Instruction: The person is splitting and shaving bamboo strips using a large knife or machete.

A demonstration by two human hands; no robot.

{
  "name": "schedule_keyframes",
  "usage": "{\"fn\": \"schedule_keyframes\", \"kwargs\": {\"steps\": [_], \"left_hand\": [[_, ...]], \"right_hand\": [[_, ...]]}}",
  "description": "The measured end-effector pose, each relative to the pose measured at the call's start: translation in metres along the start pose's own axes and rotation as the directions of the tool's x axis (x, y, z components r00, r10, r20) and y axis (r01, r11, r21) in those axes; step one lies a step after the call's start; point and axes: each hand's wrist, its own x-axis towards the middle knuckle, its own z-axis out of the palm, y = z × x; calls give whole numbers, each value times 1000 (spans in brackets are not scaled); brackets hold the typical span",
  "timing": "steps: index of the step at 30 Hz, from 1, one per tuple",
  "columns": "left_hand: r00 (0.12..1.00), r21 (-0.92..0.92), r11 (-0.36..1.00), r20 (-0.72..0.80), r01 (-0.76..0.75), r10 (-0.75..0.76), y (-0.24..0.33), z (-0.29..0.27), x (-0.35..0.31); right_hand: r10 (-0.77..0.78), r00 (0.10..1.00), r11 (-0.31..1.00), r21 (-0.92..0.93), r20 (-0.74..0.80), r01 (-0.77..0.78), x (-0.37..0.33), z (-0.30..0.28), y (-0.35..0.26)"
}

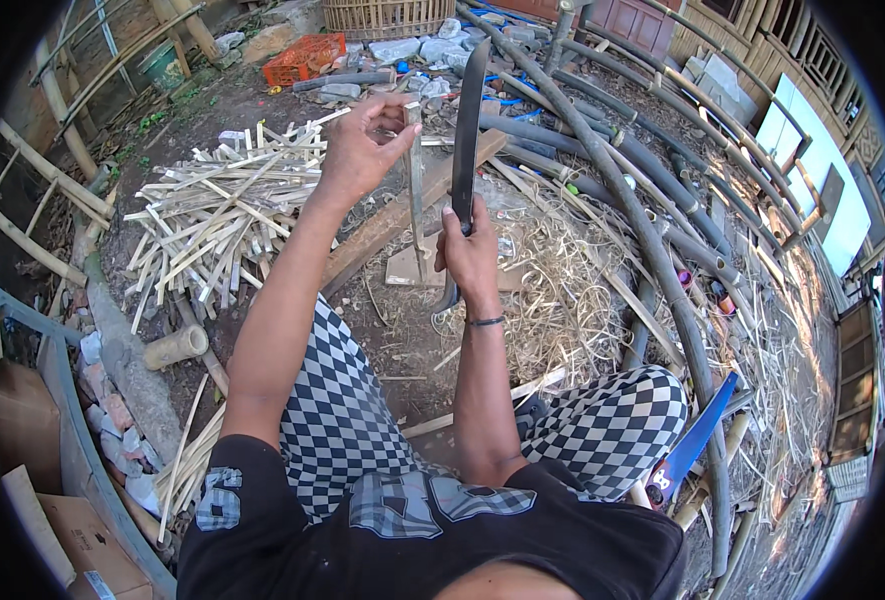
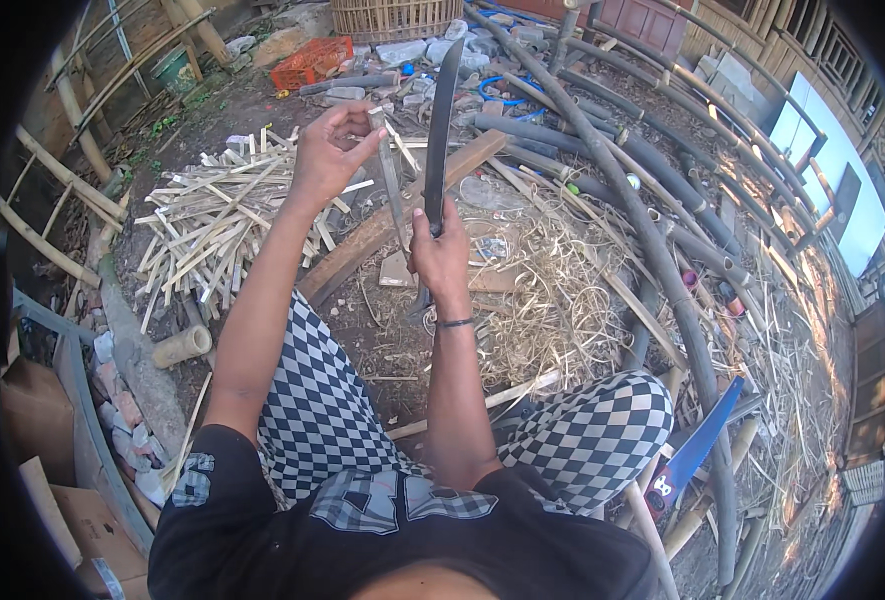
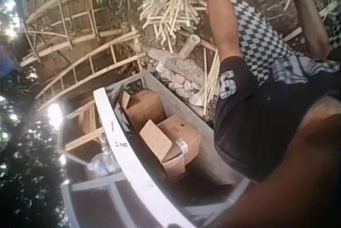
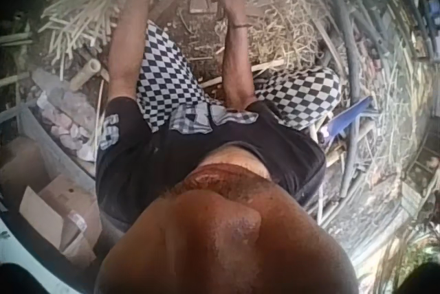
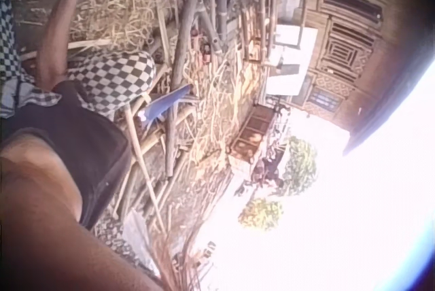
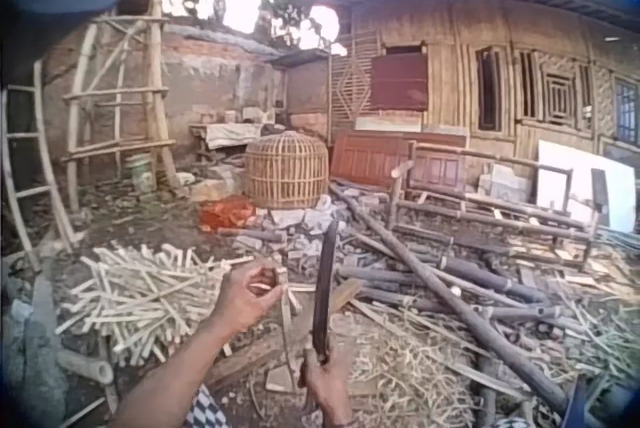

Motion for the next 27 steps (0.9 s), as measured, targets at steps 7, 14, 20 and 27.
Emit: {"fn": "schedule_keyframes", "kwargs": {"steps": [7,14,20,27], "left_hand": [[999,115,993,-18,-38,40,6,-17,-3],[962,96,970,-138,-223,235,-2,-26,1],[994,-1,994,-18,-108,108,6,-21,2],[983,-113,977,-16,-183,182,7,-23,-6]], "right_hand": [[-188,982,951,-244,20,187,14,16,-28],[-165,975,897,-389,147,210,22,33,-89],[-289,944,853,-405,160,330,15,19,-65],[-327,934,809,-468,146,356,2,26,-81]]}}
